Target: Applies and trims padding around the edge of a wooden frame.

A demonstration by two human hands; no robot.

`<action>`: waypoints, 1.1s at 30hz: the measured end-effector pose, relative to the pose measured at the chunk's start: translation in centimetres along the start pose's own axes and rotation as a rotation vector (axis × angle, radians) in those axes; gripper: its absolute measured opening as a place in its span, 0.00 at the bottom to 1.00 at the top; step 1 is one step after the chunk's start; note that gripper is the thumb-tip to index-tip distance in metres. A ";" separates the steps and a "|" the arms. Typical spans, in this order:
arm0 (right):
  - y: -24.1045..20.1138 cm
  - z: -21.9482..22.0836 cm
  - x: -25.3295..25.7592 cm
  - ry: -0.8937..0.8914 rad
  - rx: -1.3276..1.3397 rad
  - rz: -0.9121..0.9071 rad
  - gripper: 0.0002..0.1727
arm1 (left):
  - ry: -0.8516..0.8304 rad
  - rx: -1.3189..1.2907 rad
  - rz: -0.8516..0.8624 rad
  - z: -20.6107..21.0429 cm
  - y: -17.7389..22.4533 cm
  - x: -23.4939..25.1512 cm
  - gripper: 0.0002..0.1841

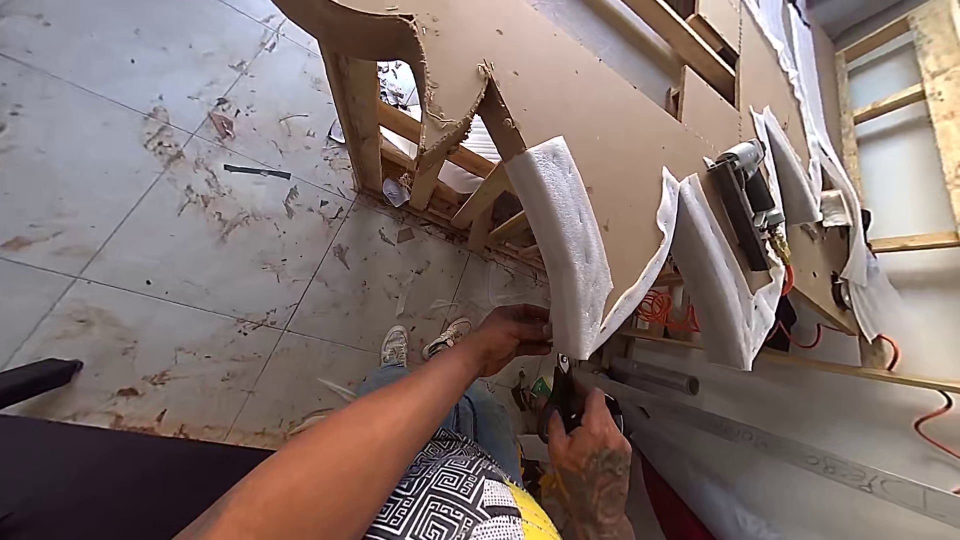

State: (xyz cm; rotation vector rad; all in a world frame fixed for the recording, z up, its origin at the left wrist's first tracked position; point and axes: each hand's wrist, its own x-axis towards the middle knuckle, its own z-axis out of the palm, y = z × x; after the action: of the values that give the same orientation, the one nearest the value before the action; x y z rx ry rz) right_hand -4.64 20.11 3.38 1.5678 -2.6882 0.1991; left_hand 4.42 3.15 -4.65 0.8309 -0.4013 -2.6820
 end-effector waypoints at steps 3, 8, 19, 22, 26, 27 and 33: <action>0.2 0.0 1.1 0.009 -0.024 0.017 0.34 | 0.002 0.006 -0.012 -0.2 0.2 0.0 0.17; 0.2 0.7 3.8 0.068 -0.017 -0.077 0.23 | -0.002 0.105 -0.010 -0.8 1.0 0.2 0.16; 1.9 3.2 8.0 0.123 0.099 -0.141 0.35 | 0.089 0.519 0.075 -3.4 2.4 1.1 0.12; 2.0 4.1 8.9 0.092 0.196 -0.080 0.45 | 0.130 0.563 0.091 -4.5 3.0 0.8 0.12; 2.7 5.9 9.2 0.102 0.387 -0.050 0.40 | 0.187 0.617 0.096 -5.3 4.3 0.3 0.10; 2.6 6.3 9.1 0.081 0.467 -0.024 0.43 | 0.200 0.652 0.097 -5.5 4.6 0.3 0.10; 2.7 10.3 9.1 0.055 0.680 0.068 0.44 | 0.275 0.950 0.106 -7.4 8.0 0.3 0.06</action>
State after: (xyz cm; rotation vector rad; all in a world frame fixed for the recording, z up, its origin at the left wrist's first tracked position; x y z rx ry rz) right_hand -11.00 12.33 -6.33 1.5394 -2.7804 1.2451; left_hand 10.12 -5.52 -7.85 1.3259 -1.6378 -2.1442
